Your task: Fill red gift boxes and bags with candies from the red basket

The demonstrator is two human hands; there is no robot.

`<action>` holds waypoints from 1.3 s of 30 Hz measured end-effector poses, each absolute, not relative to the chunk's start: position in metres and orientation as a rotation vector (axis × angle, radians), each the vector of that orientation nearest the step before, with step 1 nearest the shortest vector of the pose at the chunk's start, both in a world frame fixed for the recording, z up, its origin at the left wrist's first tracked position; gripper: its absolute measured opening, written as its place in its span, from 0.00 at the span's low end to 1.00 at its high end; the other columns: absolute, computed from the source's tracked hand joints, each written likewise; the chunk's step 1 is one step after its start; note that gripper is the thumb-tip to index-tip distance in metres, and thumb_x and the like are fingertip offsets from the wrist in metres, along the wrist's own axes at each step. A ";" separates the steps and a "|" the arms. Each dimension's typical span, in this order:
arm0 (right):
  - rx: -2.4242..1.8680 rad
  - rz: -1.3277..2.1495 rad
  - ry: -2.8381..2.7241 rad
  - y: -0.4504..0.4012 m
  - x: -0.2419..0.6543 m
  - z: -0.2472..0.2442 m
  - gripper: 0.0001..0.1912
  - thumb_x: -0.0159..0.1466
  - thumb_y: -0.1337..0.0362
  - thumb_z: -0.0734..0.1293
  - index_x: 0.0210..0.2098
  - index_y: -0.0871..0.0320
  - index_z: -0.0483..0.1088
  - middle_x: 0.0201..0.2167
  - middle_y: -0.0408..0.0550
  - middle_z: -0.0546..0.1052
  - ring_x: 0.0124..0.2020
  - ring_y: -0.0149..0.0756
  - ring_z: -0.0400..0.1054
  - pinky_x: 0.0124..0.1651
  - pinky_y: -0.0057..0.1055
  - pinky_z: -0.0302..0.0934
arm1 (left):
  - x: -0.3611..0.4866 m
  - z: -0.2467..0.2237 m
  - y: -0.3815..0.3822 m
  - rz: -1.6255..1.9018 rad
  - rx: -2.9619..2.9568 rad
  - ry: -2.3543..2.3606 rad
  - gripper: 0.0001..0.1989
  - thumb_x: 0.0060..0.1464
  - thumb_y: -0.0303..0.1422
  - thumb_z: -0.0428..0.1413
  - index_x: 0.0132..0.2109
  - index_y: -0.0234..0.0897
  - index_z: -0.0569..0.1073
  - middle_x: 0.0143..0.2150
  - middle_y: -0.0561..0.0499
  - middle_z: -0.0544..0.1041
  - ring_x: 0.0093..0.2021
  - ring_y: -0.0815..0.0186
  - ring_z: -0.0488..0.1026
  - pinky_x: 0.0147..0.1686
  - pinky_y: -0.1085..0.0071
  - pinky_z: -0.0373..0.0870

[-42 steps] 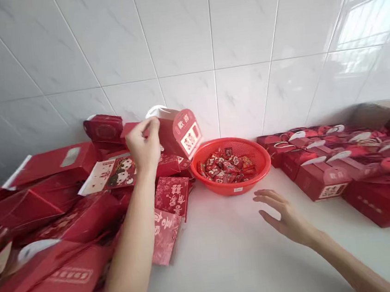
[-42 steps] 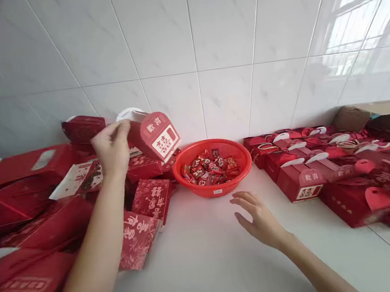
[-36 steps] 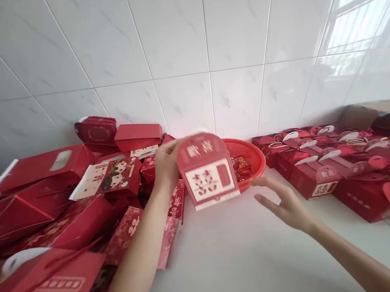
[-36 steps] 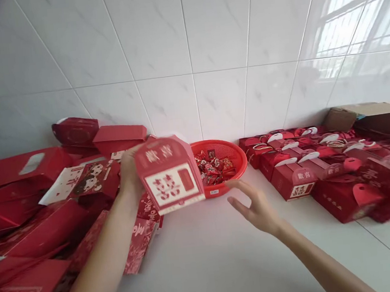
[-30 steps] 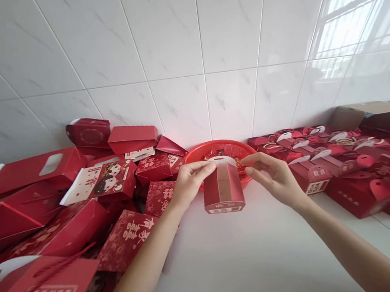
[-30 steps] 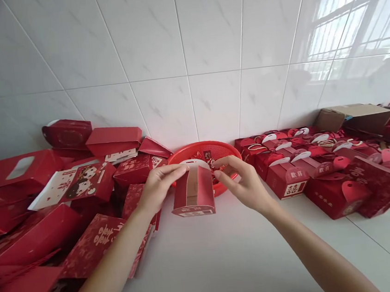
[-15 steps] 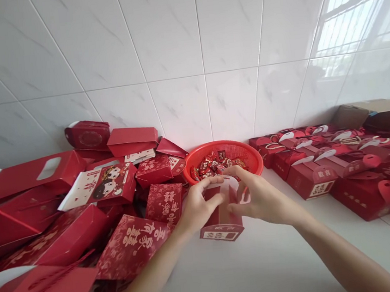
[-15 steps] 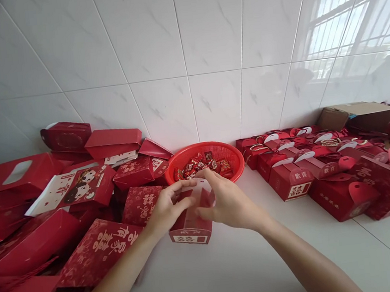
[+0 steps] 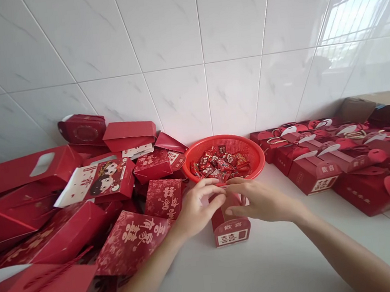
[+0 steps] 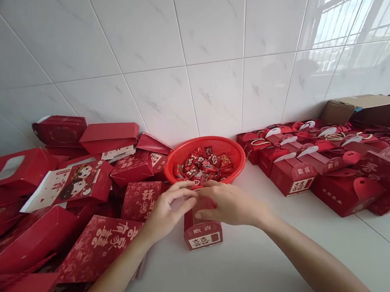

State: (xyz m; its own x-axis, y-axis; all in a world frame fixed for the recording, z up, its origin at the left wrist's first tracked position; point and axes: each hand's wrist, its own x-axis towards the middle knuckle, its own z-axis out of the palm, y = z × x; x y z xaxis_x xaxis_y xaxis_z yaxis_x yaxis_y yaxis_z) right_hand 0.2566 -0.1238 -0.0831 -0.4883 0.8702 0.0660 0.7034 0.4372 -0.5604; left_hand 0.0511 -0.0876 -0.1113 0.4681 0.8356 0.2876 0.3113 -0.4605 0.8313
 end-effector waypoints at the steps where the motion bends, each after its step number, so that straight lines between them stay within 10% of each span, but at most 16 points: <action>1: -1.386 0.638 -2.344 -0.123 0.256 -0.084 0.09 0.67 0.56 0.68 0.39 0.55 0.71 0.39 0.46 0.73 0.34 0.34 0.66 0.33 0.30 0.58 | 0.051 -0.113 -0.090 0.926 2.079 0.992 0.09 0.57 0.38 0.57 0.38 0.42 0.81 0.56 0.46 0.76 0.59 0.54 0.71 0.62 0.56 0.64; 19: -1.802 0.530 -2.328 -0.113 0.297 -0.074 0.23 0.53 0.61 0.77 0.47 0.51 0.71 0.46 0.47 0.72 0.37 0.41 0.70 0.35 0.32 0.62 | 0.007 -0.108 -0.056 0.350 1.782 0.801 0.36 0.38 0.23 0.52 0.58 0.45 0.75 0.62 0.50 0.75 0.56 0.56 0.75 0.46 0.69 0.73; 26: -1.406 0.621 -2.125 -0.075 0.317 -0.072 0.18 0.64 0.49 0.67 0.40 0.57 0.75 0.40 0.48 0.78 0.37 0.39 0.71 0.40 0.34 0.65 | 0.010 -0.104 -0.055 0.344 1.920 0.825 0.28 0.41 0.24 0.54 0.51 0.43 0.80 0.55 0.50 0.79 0.56 0.57 0.73 0.52 0.67 0.69; 32: -1.757 0.581 -2.010 0.003 0.318 -0.096 0.09 0.66 0.63 0.66 0.42 0.60 0.75 0.45 0.51 0.80 0.46 0.39 0.74 0.48 0.29 0.66 | 0.016 -0.097 -0.061 0.596 1.887 0.813 0.11 0.54 0.36 0.60 0.44 0.41 0.82 0.51 0.47 0.80 0.51 0.58 0.76 0.52 0.64 0.72; 39: -1.988 0.557 -2.039 0.047 0.314 -0.120 0.21 0.59 0.65 0.72 0.52 0.61 0.72 0.47 0.58 0.79 0.48 0.50 0.74 0.45 0.35 0.68 | 0.038 -0.093 -0.039 0.885 1.910 0.841 0.12 0.54 0.37 0.59 0.43 0.39 0.81 0.48 0.46 0.83 0.52 0.56 0.78 0.54 0.60 0.74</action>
State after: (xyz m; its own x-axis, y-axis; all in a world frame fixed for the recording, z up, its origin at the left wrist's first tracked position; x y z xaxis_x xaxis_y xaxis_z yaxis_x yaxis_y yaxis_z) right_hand 0.3137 0.0469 -0.1199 -0.0459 0.9947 -0.0922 0.9034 0.0019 -0.4289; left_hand 0.0377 -0.0386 -0.0927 0.5237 0.8127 0.2554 0.2138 -0.4156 0.8841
